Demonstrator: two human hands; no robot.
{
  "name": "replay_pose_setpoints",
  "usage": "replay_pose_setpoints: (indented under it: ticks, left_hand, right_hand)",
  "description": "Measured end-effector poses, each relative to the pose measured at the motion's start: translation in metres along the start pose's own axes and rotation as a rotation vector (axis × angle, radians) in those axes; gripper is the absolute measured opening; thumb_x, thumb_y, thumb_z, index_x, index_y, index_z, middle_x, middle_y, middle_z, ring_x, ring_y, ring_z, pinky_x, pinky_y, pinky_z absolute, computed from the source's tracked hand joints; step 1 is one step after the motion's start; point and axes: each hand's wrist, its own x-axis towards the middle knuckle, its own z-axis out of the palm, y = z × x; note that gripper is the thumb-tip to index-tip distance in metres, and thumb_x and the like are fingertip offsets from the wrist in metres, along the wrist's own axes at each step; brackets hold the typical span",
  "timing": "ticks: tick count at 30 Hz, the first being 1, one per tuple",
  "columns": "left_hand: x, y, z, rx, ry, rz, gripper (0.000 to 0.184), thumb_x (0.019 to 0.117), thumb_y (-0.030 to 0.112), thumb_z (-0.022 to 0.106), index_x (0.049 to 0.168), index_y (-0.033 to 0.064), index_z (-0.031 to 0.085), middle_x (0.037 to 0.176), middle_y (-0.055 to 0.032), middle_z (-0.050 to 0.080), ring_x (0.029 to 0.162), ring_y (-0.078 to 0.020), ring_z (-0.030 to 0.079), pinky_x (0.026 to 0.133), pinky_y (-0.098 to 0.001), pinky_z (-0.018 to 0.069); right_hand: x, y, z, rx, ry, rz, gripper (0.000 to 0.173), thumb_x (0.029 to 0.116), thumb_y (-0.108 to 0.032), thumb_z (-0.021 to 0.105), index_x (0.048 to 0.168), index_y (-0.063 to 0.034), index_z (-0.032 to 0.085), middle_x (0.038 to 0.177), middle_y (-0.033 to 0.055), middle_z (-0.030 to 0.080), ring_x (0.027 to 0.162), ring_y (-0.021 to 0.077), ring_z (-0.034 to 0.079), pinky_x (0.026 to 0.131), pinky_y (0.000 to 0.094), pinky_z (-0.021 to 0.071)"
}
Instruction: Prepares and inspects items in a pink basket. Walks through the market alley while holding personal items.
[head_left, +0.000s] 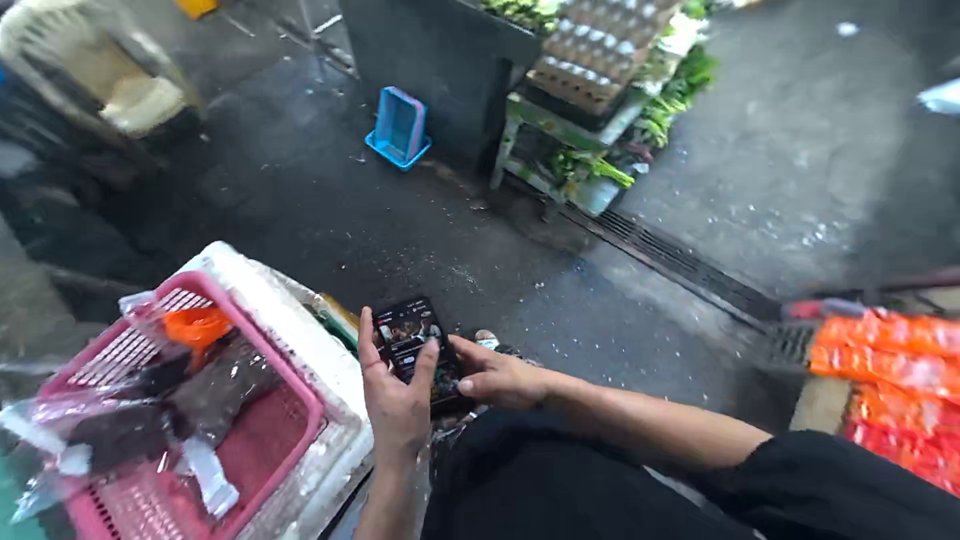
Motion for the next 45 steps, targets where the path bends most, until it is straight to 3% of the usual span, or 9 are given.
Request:
replay_pose_setpoints:
  ticks: [4, 9, 13, 18, 25, 29, 34, 41, 45]
  left_hand:
    - [0.001, 0.012, 0.067, -0.015, -0.081, 0.034, 0.056, 0.095, 0.014, 0.068, 0.144, -0.0035, 0.046, 0.11, -0.009, 0.068, 0.091, -0.0105, 0.07, 0.079, -0.0243, 0.0614]
    - [0.003, 0.018, 0.183, 0.027, -0.259, 0.059, 0.052, 0.0933, 0.018, 0.066, 0.138, -0.0038, 0.051, 0.102, -0.0061, 0.07, 0.086, -0.0105, 0.071, 0.073, -0.026, 0.0623]
    - [-0.002, 0.021, 0.327, -0.008, -0.405, 0.095, 0.051, 0.092, 0.017, 0.058, 0.137, -0.0045, 0.047, 0.101, -0.0024, 0.068, 0.085, -0.0065, 0.069, 0.068, -0.0213, 0.0589]
    - [-0.021, 0.05, 0.515, -0.008, -0.525, 0.137, 0.054, 0.0899, 0.012, 0.064, 0.137, -0.0066, 0.046, 0.104, -0.0054, 0.068, 0.09, -0.0082, 0.07, 0.078, -0.0241, 0.0613]
    - [-0.015, 0.072, 0.76, 0.036, -0.697, 0.165, 0.056, 0.0835, 0.01, 0.076, 0.13, -0.0056, 0.049, 0.092, -0.0019, 0.071, 0.079, -0.0056, 0.071, 0.071, -0.0232, 0.062]
    - [0.023, 0.056, 0.898, -0.026, -0.886, 0.115, 0.043, 0.0982, 0.019, 0.057, 0.133, -0.0052, 0.049, 0.101, -0.0017, 0.068, 0.085, -0.0051, 0.069, 0.072, -0.0224, 0.06]
    - [0.074, 0.06, 1.111, 0.02, -1.181, 0.062, 0.048, 0.1, 0.02, 0.052, 0.141, -0.0035, 0.046, 0.106, -0.005, 0.069, 0.088, -0.0085, 0.069, 0.069, -0.0245, 0.0596]
    - [0.095, 0.162, 1.401, 0.452, -1.535, 0.255, 0.105, 0.0828, 0.042, 0.082, 0.163, 0.0097, 0.023, 0.14, -0.0202, 0.058, 0.115, -0.028, 0.067, 0.096, -0.0491, 0.0572]
    - [0.119, 0.162, 1.565, 0.584, -1.599, 0.321, 0.124, 0.0751, 0.045, 0.088, 0.166, 0.0112, 0.011, 0.157, -0.0218, 0.043, 0.136, -0.0323, 0.054, 0.11, -0.0536, 0.047]
  right_hand:
    - [-0.062, -0.014, -0.036, 0.112, 0.032, -0.065, 0.069, 0.0983, -0.026, 0.062, 0.155, -0.019, 0.023, 0.139, 0.0135, 0.058, 0.118, 0.0326, 0.065, 0.087, 0.0536, 0.061]
    - [-0.154, -0.04, -0.111, 0.193, 0.086, -0.181, 0.069, 0.0992, -0.027, 0.059, 0.158, -0.0202, 0.022, 0.141, 0.0137, 0.056, 0.12, 0.0325, 0.064, 0.089, 0.0548, 0.0597]
    - [-0.256, -0.085, -0.202, 0.171, 0.191, -0.212, 0.071, 0.0998, -0.02, 0.057, 0.159, -0.02, 0.02, 0.144, 0.0133, 0.053, 0.125, 0.0317, 0.061, 0.091, 0.0555, 0.0589]
    - [-0.387, -0.156, -0.291, 0.13, 0.383, -0.239, 0.072, 0.0998, -0.017, 0.058, 0.16, -0.0189, 0.019, 0.145, 0.0134, 0.052, 0.125, 0.0302, 0.061, 0.092, 0.0534, 0.0588]
    - [-0.519, -0.23, -0.422, 0.158, 0.567, -0.364, 0.074, 0.0994, -0.017, 0.058, 0.161, -0.0183, 0.016, 0.146, 0.0132, 0.052, 0.125, 0.0311, 0.061, 0.092, 0.0549, 0.059]
    - [-0.577, -0.269, -0.525, 0.223, 0.638, -0.464, 0.077, 0.0988, -0.016, 0.059, 0.161, -0.0178, 0.014, 0.148, 0.0132, 0.05, 0.127, 0.032, 0.06, 0.092, 0.056, 0.0585]
    - [-0.65, -0.346, -0.671, 0.31, 0.897, -0.51, 0.075, 0.1001, -0.009, 0.055, 0.162, -0.0191, 0.014, 0.148, 0.0131, 0.05, 0.126, 0.0318, 0.06, 0.092, 0.056, 0.0583]
    - [-0.767, -0.508, -0.816, 0.262, 1.19, -0.677, 0.082, 0.0938, -0.013, 0.065, 0.161, -0.0167, 0.018, 0.145, 0.0105, 0.053, 0.122, 0.0259, 0.063, 0.094, 0.0508, 0.0588]
    - [-0.821, -0.571, -0.941, 0.176, 1.268, -0.713, 0.095, 0.0872, -0.017, 0.073, 0.162, -0.0094, 0.015, 0.153, 0.0108, 0.047, 0.131, 0.0165, 0.055, 0.106, 0.0404, 0.0519]
